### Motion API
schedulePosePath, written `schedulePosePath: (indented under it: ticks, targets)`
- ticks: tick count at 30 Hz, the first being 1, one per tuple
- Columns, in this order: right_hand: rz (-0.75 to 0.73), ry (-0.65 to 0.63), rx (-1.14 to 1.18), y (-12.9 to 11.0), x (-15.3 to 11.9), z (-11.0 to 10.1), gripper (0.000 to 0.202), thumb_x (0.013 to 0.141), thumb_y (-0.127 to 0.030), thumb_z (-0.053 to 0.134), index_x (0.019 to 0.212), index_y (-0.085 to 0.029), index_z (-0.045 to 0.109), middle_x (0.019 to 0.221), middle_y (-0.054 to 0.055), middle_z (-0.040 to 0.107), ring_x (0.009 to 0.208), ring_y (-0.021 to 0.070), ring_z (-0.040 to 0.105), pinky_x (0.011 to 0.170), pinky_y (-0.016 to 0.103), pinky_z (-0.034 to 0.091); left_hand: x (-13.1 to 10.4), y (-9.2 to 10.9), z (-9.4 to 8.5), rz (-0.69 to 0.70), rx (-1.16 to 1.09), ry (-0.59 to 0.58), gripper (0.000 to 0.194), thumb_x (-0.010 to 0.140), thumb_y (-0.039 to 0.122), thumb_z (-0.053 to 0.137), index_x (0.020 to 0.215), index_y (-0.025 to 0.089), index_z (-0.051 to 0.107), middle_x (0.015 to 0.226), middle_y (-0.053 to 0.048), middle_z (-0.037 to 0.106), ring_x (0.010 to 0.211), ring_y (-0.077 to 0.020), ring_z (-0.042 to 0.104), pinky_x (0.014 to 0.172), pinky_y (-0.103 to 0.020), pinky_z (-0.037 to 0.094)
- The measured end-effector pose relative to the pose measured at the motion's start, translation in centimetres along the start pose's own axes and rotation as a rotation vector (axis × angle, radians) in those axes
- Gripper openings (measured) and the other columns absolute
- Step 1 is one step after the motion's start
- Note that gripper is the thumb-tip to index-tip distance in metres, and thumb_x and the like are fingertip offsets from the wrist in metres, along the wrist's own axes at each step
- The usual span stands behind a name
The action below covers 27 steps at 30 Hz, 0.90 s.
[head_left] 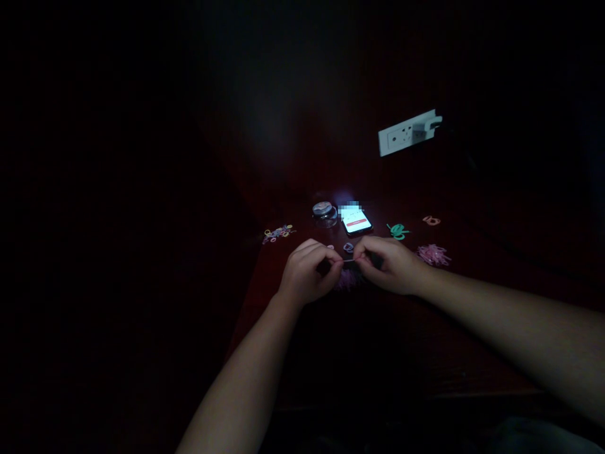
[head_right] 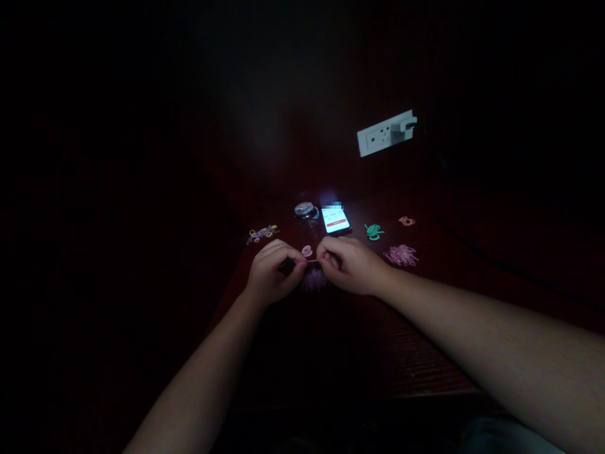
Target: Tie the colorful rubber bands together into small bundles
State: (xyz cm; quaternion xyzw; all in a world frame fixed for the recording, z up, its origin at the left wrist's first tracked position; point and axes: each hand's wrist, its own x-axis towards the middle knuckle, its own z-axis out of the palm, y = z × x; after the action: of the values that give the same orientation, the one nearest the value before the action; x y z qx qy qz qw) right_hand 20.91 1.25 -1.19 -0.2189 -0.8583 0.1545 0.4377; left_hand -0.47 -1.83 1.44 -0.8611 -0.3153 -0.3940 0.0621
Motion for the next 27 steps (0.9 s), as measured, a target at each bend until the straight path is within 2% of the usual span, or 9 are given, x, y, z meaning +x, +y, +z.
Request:
schedulePosePath:
  ticks: [10, 21, 27]
  targets:
    - [0.016, 0.006, -0.003, 0.04, -0.03, 0.09, 0.006, 0.081, -0.014, 0.057, 0.08, -0.019, 0.055, 0.066, -0.002, 0.055, 0.059, 0.0111, 0.051, 0.056, 0.024, 0.039, -0.02, 0.0, 0.19, -0.023, -0.001, 0.019, 0.002, 0.085, 0.019, 0.062, 0.085, 0.02, 0.063, 0.081, -0.002, 0.069, 0.08, -0.0162, 0.06, 0.076, -0.031, 0.047]
    - [0.025, -0.012, 0.006, -0.21, 0.01, 0.11, 0.008, 0.079, -0.013, 0.056, 0.078, -0.02, 0.052, 0.063, -0.004, 0.052, 0.055, 0.0095, 0.047, 0.05, 0.021, 0.035, 0.04, 0.09, 0.31, -0.01, -0.019, 0.014, 0.002, 0.084, 0.018, 0.062, 0.086, 0.019, 0.062, 0.082, -0.002, 0.069, 0.079, -0.0159, 0.058, 0.075, -0.031, 0.047]
    - [0.034, -0.026, 0.004, -0.41, 0.02, -0.02, 0.009, 0.078, -0.011, 0.055, 0.077, -0.02, 0.051, 0.065, -0.003, 0.053, 0.057, 0.0098, 0.048, 0.053, 0.022, 0.035, -0.03, 0.08, 0.37, -0.017, -0.024, 0.005, 0.001, 0.085, 0.019, 0.062, 0.084, 0.02, 0.062, 0.08, -0.002, 0.068, 0.078, -0.0162, 0.059, 0.073, -0.031, 0.048]
